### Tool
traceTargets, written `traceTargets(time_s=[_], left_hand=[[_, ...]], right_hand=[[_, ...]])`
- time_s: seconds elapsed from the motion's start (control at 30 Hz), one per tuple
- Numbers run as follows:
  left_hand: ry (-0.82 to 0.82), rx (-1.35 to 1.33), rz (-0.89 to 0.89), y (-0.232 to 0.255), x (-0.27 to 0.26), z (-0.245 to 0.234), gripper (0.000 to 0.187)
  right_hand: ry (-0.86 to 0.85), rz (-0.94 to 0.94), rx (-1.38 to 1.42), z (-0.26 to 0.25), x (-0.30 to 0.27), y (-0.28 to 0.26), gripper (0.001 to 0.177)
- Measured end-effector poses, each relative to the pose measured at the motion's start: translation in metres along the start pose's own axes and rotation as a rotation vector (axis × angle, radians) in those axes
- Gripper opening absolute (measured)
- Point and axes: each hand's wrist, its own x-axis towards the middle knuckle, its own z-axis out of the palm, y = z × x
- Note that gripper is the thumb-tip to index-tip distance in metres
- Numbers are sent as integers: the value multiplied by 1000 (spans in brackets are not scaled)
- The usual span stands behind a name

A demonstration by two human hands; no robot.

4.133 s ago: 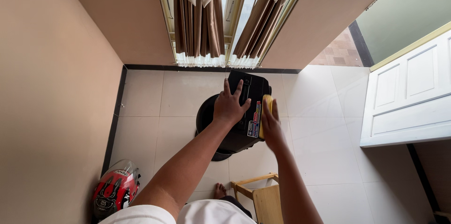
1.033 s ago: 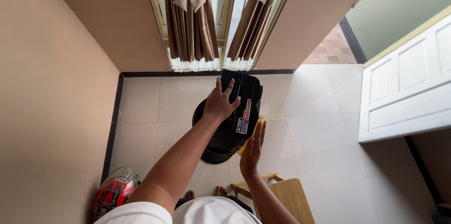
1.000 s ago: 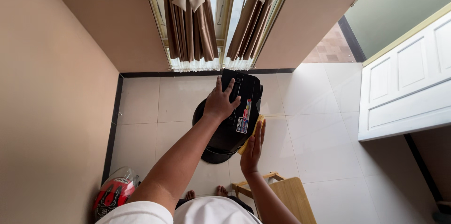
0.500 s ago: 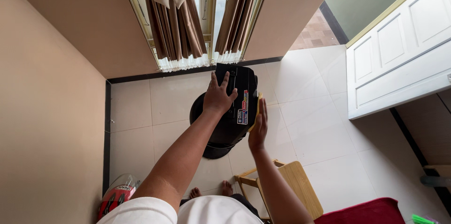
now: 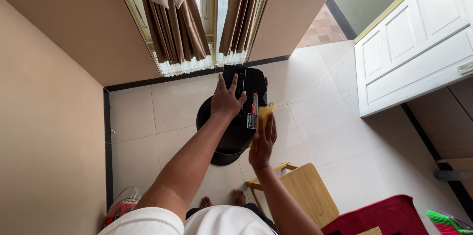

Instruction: The person wipes the exterior surfaces of a black portable speaker with a cloth, rotating the speaker to clean different sides.

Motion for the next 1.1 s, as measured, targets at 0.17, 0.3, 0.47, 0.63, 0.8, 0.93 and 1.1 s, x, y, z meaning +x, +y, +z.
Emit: traceTargets(time_s=[0.17,0.3,0.47,0.63,0.8,0.93,1.1], left_hand=[[59,14,6,2,-2,3,71],[116,-10,5,1,-3,10,67],[78,92,-26,6,-9,4,67],[67,109,-84,14,-10,3,69],[114,65,-47,8,-7,14,73],[70,94,-6,4,-1,10,78],[31,93,67,-5,3,6,82]], right_hand=[[-267,70,-197,-12,46,9,56],[-462,173,-148,-7,89,31,63],[-563,299,-100,11,140,39,60],[-513,283,-231,5,117,21,59],[-423,323,-155,-34,58,-7,56],[-429,337,-71,-49,41,-18,50],[-324,168,149,-46,42,-23,52]])
